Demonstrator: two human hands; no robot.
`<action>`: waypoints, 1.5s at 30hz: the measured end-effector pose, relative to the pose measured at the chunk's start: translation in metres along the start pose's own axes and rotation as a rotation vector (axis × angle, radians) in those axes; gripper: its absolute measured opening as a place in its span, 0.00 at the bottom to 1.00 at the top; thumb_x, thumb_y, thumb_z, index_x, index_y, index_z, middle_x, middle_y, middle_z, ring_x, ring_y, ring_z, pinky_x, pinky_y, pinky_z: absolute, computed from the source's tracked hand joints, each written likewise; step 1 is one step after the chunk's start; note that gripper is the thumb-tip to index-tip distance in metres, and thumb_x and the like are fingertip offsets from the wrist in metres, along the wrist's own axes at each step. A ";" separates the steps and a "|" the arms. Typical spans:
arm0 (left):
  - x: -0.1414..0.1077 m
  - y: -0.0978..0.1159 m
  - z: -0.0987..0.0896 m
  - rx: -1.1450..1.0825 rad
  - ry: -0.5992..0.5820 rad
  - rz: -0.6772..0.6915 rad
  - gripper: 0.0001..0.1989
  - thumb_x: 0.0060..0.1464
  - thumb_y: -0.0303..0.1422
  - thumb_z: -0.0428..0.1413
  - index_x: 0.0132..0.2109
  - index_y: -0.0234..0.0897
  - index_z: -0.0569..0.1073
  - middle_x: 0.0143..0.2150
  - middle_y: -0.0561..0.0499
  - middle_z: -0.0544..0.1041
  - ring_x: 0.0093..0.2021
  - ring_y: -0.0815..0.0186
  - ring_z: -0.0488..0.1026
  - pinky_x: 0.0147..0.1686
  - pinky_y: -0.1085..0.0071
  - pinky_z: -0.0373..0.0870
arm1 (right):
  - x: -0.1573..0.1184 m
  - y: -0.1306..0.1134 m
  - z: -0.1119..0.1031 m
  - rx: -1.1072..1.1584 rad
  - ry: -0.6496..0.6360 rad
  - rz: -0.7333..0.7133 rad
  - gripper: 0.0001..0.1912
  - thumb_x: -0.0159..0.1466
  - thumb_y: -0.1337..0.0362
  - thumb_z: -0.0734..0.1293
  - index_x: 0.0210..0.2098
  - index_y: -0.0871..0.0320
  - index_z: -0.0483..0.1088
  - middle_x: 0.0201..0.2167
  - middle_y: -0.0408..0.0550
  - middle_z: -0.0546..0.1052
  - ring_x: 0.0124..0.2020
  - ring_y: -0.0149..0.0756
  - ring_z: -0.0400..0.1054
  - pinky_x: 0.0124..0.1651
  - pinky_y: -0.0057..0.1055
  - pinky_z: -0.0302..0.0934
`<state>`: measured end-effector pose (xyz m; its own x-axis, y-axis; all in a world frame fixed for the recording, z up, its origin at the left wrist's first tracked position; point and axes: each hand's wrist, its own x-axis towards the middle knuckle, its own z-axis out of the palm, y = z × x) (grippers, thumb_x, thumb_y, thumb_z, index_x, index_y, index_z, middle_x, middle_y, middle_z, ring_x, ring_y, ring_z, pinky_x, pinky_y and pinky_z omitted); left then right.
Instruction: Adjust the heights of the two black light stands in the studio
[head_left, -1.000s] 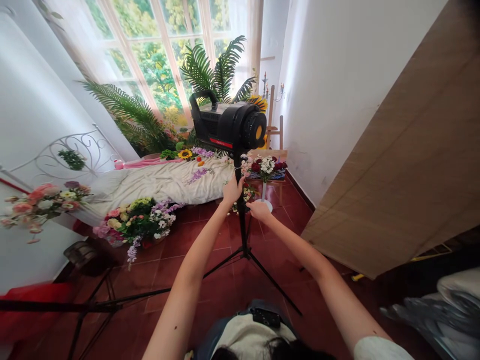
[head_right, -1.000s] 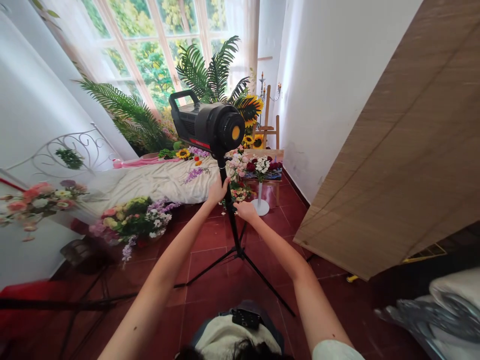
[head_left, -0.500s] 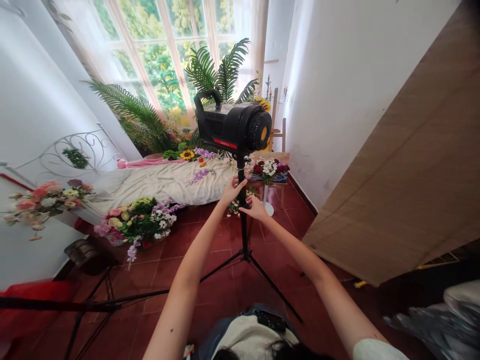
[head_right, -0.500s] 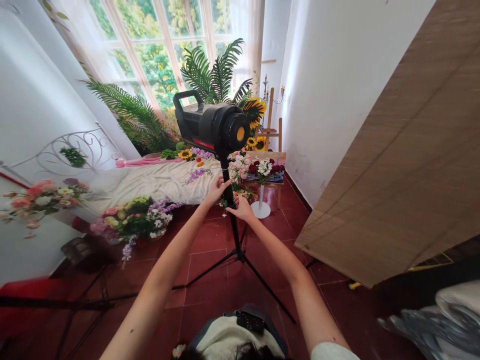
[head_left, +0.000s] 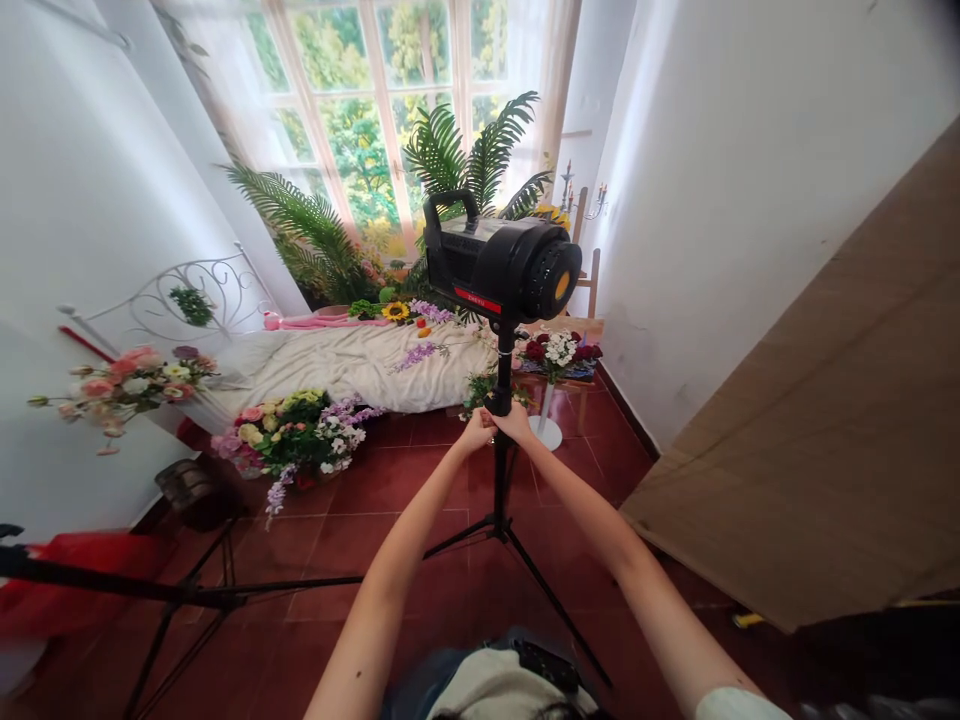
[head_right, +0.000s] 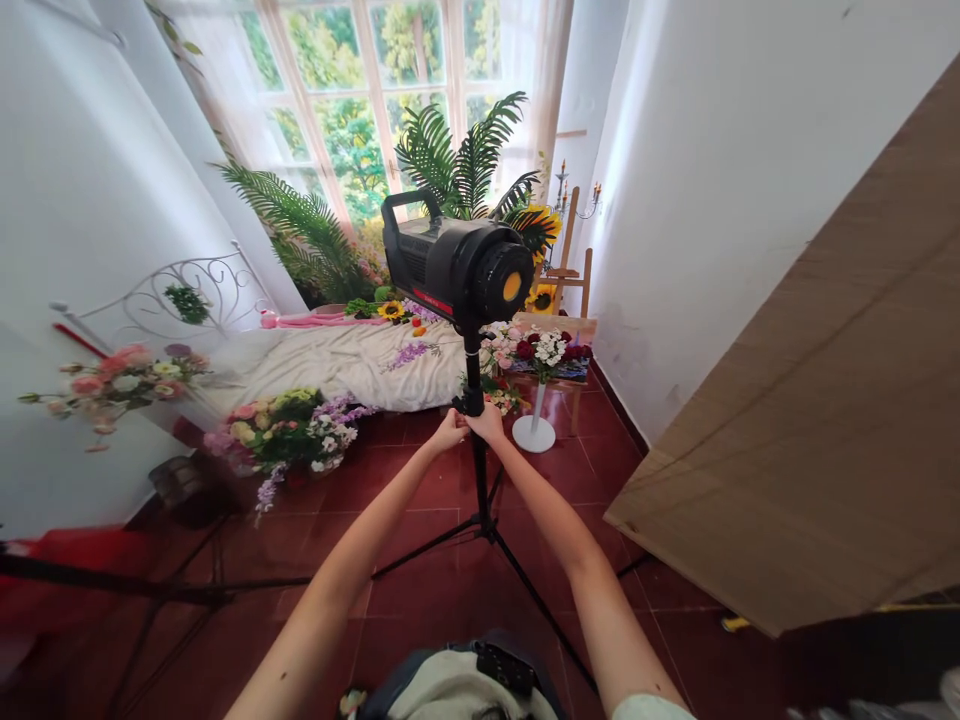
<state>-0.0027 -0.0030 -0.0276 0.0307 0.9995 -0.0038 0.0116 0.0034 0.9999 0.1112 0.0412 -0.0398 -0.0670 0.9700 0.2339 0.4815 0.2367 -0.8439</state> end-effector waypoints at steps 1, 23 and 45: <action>-0.001 -0.002 0.003 -0.008 -0.066 -0.006 0.21 0.38 0.22 0.62 0.42 0.32 0.67 0.36 0.47 0.77 0.40 0.63 0.75 0.48 0.58 0.70 | 0.002 -0.002 0.001 0.012 0.012 0.004 0.13 0.52 0.57 0.69 0.22 0.62 0.70 0.24 0.52 0.76 0.29 0.38 0.70 0.33 0.30 0.62; 0.035 -0.024 0.054 0.244 0.380 0.298 0.13 0.50 0.43 0.57 0.36 0.37 0.74 0.31 0.48 0.78 0.35 0.64 0.75 0.40 0.67 0.71 | 0.078 -0.197 -0.098 0.382 0.162 -0.232 0.19 0.51 0.50 0.69 0.20 0.59 0.65 0.13 0.39 0.66 0.15 0.27 0.61 0.20 0.24 0.57; 0.034 -0.020 0.056 0.216 0.416 0.294 0.09 0.51 0.38 0.56 0.39 0.40 0.74 0.36 0.49 0.78 0.38 0.64 0.76 0.43 0.67 0.71 | -0.073 -0.037 -0.101 -0.796 -0.362 -0.305 0.20 0.63 0.47 0.61 0.38 0.58 0.69 0.38 0.54 0.76 0.42 0.41 0.69 0.38 0.29 0.60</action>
<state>0.0542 0.0289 -0.0480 -0.3336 0.8853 0.3240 0.2684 -0.2403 0.9329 0.1865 -0.0437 0.0229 -0.4941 0.8620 0.1130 0.8475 0.5066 -0.1585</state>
